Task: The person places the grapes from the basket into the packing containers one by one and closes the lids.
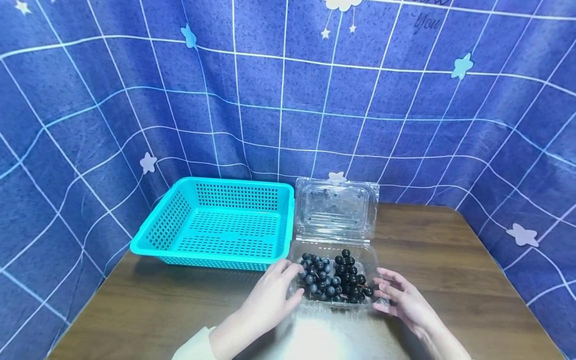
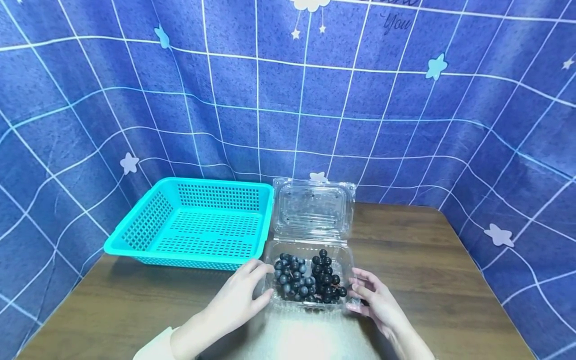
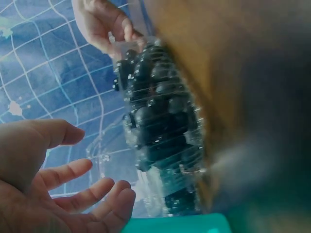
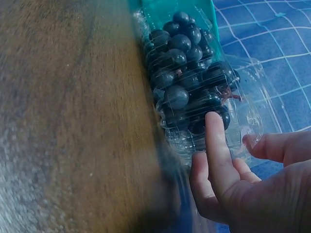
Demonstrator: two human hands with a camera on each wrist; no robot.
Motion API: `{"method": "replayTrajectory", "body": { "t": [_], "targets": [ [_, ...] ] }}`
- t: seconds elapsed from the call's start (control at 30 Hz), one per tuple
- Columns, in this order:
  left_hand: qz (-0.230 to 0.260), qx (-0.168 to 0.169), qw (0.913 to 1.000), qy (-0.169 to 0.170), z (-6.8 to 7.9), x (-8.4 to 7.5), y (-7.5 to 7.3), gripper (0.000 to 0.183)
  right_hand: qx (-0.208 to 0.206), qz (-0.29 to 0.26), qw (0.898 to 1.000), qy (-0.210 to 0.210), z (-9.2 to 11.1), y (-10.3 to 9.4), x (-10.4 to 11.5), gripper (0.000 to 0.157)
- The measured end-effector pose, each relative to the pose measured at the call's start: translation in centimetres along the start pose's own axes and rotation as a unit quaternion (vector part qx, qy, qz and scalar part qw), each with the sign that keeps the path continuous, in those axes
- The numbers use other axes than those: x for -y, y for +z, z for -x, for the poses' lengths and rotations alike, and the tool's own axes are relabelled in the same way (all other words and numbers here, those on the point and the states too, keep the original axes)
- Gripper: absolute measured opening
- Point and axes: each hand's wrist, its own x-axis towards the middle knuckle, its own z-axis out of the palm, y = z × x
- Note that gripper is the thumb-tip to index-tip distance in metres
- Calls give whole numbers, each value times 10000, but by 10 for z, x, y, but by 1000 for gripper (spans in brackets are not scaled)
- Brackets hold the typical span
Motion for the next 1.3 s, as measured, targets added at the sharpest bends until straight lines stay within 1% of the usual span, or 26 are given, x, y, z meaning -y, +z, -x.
{"method": "replayTrajectory", "body": {
  "t": [0.23,0.37,0.5,0.6,0.7,0.83,0.97,1.03,1.1,1.13,1.2,1.27,1.3],
  "targets": [
    [316,131,9986,-410,12,11,3,33,34,-47,10000,16,-1,-2,-2,46],
    [831,307,9928,-808,15,18,5,34,17,-46,10000,11,0,-1,-2,51],
    [1508,473,9800,-1206,14,24,8,37,-9,-24,10000,18,0,0,0,55],
    [1990,634,9673,-1438,12,27,10,38,-27,-27,10000,25,0,1,0,56],
    [2370,759,9544,-1649,12,30,14,41,-28,-46,10000,37,1,1,1,56],
    [2962,849,9304,-1983,10,33,21,43,-19,-89,9999,56,0,0,1,53],
    [3554,922,9021,-2269,9,33,25,43,-21,-95,9999,63,0,-1,2,53],
    [3866,956,8862,-2365,8,32,25,44,-20,-80,9999,71,0,-1,1,54],
    [4225,993,8664,-2470,8,32,27,45,-53,-104,9999,109,-1,-2,-1,56],
    [4434,1015,8543,-2516,7,33,28,46,-51,-87,9999,116,-1,-2,-2,57],
    [4766,1063,8338,-2576,6,34,30,47,-50,-74,9999,108,-1,-3,-3,57],
    [5031,1090,8161,-2628,6,35,32,49,-41,-69,9999,82,-1,-3,-4,56],
    [5134,1105,8087,-2650,5,35,32,50,-49,-93,9999,80,-1,-3,-4,55]
  ]
}}
